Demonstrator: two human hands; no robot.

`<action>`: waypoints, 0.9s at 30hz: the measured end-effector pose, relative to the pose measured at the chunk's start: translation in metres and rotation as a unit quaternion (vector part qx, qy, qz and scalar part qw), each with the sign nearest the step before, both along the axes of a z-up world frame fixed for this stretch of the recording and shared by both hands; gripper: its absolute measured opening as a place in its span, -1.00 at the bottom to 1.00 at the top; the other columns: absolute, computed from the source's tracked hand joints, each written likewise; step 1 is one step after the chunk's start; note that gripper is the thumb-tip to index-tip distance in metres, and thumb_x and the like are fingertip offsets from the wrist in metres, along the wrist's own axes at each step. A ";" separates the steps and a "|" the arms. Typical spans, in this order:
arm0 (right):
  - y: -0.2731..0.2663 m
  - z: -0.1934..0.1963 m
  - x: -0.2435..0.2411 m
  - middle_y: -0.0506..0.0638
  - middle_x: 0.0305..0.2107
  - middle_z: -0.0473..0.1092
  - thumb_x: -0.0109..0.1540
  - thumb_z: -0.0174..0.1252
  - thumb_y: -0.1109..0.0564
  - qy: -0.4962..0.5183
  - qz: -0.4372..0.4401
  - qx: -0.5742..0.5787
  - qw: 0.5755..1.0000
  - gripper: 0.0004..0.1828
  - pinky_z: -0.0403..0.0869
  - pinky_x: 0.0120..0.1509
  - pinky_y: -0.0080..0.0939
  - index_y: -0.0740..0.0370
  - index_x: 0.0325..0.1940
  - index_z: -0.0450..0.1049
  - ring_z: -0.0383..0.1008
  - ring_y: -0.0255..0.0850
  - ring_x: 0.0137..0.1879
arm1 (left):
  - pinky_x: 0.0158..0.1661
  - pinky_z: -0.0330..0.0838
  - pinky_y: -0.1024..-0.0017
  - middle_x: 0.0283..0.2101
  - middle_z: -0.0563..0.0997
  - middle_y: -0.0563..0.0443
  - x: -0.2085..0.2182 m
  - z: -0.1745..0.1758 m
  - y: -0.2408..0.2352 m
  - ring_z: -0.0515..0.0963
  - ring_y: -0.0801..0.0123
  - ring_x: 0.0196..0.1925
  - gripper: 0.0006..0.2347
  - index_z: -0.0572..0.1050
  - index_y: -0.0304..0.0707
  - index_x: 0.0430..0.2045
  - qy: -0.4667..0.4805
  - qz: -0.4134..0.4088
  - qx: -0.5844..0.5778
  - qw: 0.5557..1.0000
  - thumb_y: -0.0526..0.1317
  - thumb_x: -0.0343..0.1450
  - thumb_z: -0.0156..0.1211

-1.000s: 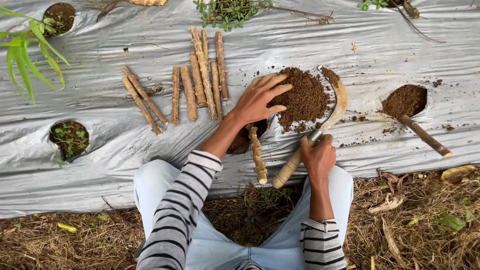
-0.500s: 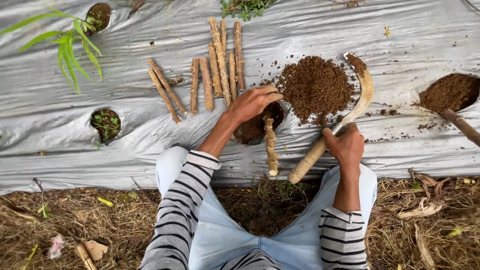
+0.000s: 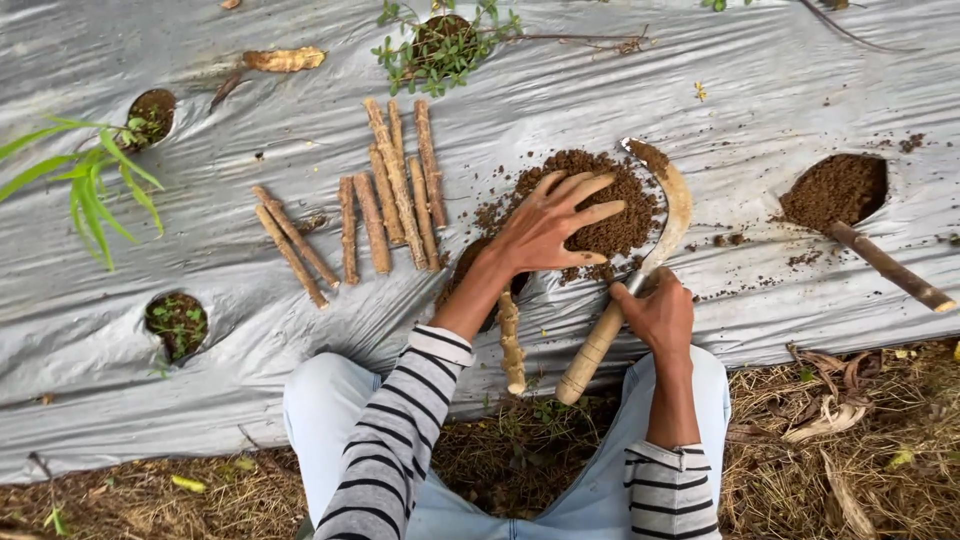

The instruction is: Digging holes in the ground through plastic mulch using a curved hand tool for planting.

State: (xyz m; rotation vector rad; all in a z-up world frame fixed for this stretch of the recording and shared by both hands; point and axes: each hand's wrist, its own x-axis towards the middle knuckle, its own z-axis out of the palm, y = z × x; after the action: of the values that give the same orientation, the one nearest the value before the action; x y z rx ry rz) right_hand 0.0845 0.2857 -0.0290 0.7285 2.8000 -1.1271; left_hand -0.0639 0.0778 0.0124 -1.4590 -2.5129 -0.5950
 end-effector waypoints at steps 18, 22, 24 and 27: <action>0.010 -0.025 0.000 0.26 -0.57 0.50 0.04 0.39 -0.11 0.037 0.028 0.011 0.999 -0.54 0.50 -0.10 0.23 0.35 -0.30 0.50 0.58 0.32 -0.21 | -0.45 0.44 0.51 -0.01 0.42 -0.05 0.015 -0.044 -0.091 0.49 0.34 -0.20 -0.64 0.45 -0.04 0.17 -0.003 0.035 -0.033 0.999 -0.45 0.51 0.00; 0.009 -0.018 0.001 0.26 -0.59 0.49 0.06 0.41 -0.06 0.053 0.030 0.012 0.998 -0.59 0.50 -0.15 0.18 0.34 -0.31 0.52 0.58 0.31 -0.26 | -0.41 0.55 0.40 0.09 0.39 -0.08 0.026 -0.041 -0.109 0.57 0.14 -0.05 -0.48 0.38 0.07 0.29 -0.055 0.036 -0.008 0.998 -0.54 0.45 0.05; 0.006 -0.016 0.001 0.26 -0.61 0.48 0.05 0.40 -0.06 0.049 0.026 0.009 0.998 -0.58 0.50 -0.17 0.17 0.37 -0.31 0.51 0.58 0.31 -0.26 | -0.41 0.58 0.21 0.14 0.41 -0.07 0.034 -0.034 -0.114 0.53 -0.15 0.11 -0.36 0.39 0.05 0.26 -0.098 0.025 0.046 0.994 -0.66 0.33 0.10; 0.004 -0.011 0.002 0.25 -0.62 0.47 0.05 0.39 -0.08 0.050 0.024 0.009 0.998 -0.57 0.50 -0.18 0.15 0.36 -0.32 0.51 0.58 0.30 -0.27 | -0.38 0.61 0.17 0.12 0.48 -0.09 0.038 -0.042 -0.125 0.60 -0.19 0.06 -0.28 0.30 0.12 0.34 -0.133 0.054 0.068 0.987 -0.65 0.30 0.12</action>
State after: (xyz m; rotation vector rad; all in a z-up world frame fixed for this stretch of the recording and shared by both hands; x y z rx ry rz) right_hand 0.0868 0.2901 -0.0401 0.6196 2.8969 -1.1626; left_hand -0.0261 -0.0473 -0.0294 -1.2586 -2.6636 -0.9797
